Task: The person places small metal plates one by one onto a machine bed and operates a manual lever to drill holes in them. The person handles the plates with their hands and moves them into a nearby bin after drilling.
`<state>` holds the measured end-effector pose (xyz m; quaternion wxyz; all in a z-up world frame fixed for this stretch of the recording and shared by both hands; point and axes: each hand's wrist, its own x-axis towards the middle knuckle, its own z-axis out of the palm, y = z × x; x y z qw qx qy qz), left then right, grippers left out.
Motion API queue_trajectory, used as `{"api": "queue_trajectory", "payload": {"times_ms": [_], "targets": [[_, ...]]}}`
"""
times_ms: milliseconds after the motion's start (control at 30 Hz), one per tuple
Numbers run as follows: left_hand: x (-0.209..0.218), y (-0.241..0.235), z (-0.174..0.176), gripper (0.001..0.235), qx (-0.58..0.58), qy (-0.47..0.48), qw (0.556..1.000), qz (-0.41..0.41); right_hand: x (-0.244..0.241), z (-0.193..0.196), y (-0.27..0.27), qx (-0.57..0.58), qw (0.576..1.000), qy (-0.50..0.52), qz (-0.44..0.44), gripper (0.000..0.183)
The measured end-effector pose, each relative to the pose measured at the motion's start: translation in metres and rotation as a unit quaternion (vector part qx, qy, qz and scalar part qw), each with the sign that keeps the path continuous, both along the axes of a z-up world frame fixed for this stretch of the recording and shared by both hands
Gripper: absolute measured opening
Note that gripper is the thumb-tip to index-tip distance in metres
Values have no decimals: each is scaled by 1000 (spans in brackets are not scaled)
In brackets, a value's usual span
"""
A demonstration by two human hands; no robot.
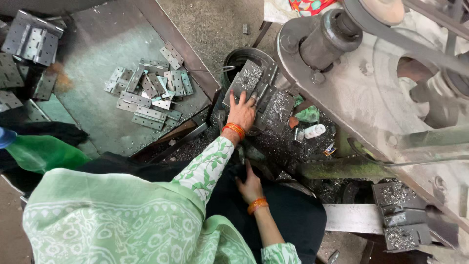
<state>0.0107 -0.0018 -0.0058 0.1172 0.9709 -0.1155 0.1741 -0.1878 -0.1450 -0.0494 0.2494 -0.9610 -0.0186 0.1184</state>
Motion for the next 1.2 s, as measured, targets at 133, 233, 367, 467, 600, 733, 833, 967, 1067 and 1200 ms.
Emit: {"api": "queue_trajectory", "payload": {"times_ms": [133,233,367,467,600,733,833,967,1067,1200], "targets": [[-1,1,-7,31,-2,-6,1000,4,2,13,-3,-10,1000,7,14,88],[7,4,-5,32,-13,29,999,-14,21,43,-3,-44,998,21,32,83],[10,5,-3,32,-9,13,1000,-17,34,66,-4,-44,997,38,53,77],[11,7,-1,30,-15,22,999,-23,19,44,1,-69,997,35,16,85],[10,8,2,29,-2,19,999,-25,-4,1,3,-29,999,-12,-9,88],[4,8,1,29,-25,-18,999,-15,2,7,-4,-51,998,39,-5,87],[2,6,5,29,-13,48,998,-27,24,43,-5,-74,995,43,54,87],[4,5,5,31,-9,43,999,-22,42,76,-2,-75,994,47,69,75],[11,7,4,33,2,62,998,-31,30,60,1,-90,994,56,37,82],[10,12,-5,39,-42,-19,998,-47,-19,0,17,-60,998,6,-22,90]]}}
